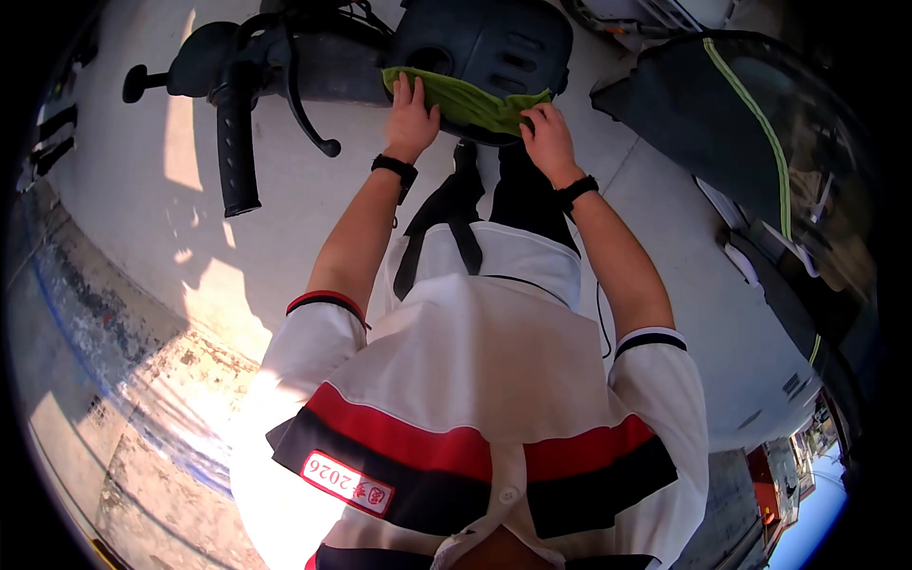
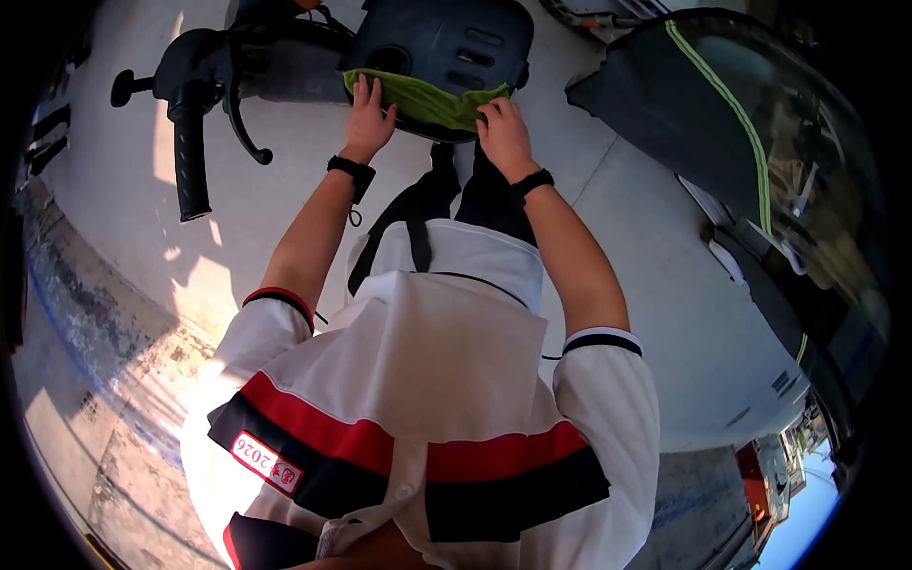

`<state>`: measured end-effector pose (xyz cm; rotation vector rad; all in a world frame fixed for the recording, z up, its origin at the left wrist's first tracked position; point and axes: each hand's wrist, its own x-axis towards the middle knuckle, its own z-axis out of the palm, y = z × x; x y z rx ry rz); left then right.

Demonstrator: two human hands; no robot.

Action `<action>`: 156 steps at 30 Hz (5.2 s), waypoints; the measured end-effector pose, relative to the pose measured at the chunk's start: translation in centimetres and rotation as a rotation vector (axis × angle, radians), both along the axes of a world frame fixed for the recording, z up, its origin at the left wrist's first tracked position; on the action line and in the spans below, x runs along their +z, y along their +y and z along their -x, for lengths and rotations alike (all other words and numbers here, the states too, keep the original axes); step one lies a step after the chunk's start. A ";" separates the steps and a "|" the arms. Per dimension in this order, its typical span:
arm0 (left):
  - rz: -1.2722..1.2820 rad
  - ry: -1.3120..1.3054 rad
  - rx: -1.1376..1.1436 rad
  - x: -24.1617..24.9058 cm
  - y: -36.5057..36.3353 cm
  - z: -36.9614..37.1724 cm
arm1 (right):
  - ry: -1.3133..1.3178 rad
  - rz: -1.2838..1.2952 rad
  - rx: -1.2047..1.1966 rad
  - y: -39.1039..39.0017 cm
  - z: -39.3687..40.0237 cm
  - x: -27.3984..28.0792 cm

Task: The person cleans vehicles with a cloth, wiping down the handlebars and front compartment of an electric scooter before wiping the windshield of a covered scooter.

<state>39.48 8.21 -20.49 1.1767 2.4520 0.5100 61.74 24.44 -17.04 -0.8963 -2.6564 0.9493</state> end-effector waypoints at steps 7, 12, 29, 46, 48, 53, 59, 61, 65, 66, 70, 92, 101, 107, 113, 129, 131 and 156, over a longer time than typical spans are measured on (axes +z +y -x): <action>0.085 0.085 -0.214 1.0 1.5 -3.7 | 0.056 0.020 -0.114 -0.1 0.0 0.1; 0.015 -0.012 -0.357 1.3 3.1 -4.9 | 0.013 0.034 -0.177 -0.1 0.6 0.3; -0.169 -0.367 -0.339 2.3 6.1 -4.4 | 0.120 -0.140 -0.258 3.1 1.6 0.3; -0.125 -0.541 0.187 4.9 -4.5 1.4 | -0.232 -0.153 0.300 -0.5 7.1 -2.5; -0.128 -0.575 0.232 5.3 -4.9 1.6 | -0.269 -0.172 0.236 -0.5 6.6 -2.6; -0.105 -0.410 0.197 4.3 -4.8 1.6 | -0.365 -0.214 0.108 -0.2 4.9 -2.2; -0.266 -0.168 0.194 2.4 -3.9 1.4 | -0.368 -0.248 0.123 0.0 2.3 0.2; -0.272 -0.135 0.220 2.3 -3.8 1.5 | -0.358 -0.216 0.111 -0.2 1.8 1.1; -0.296 -0.063 0.240 1.5 -4.1 2.3 | -0.278 -0.177 0.062 -0.8 1.4 1.9; -0.304 -0.051 0.243 1.1 -4.3 2.5 | -0.285 -0.165 0.068 -0.9 1.4 1.9; -0.308 -0.035 0.287 -0.5 -5.1 3.1 | -0.226 -0.145 0.059 -1.5 1.4 1.1; -0.343 -0.186 0.422 -1.4 -1.7 5.7 | 0.038 -0.115 -0.123 -0.3 3.5 1.4; -0.093 -0.193 0.447 -1.1 -1.6 5.0 | -0.035 -0.125 -0.032 0.5 3.6 0.3; -0.052 -0.253 0.402 -1.8 -2.7 3.9 | -0.054 -0.164 0.080 -0.6 4.5 -0.8; -0.129 -0.240 0.348 -2.8 -3.7 3.3 | -0.056 -0.235 0.071 -1.1 3.9 -0.9; -0.227 -0.344 0.229 -1.5 -4.5 1.0 | -0.177 0.072 0.013 -2.8 -1.4 1.6; -0.262 -0.347 0.126 -0.5 -4.1 0.7 | -0.205 0.083 -0.033 -2.8 -2.1 2.2; -0.171 -0.213 -0.167 2.5 -2.3 -4.0 | 0.020 0.023 -0.270 0.0 -2.7 0.0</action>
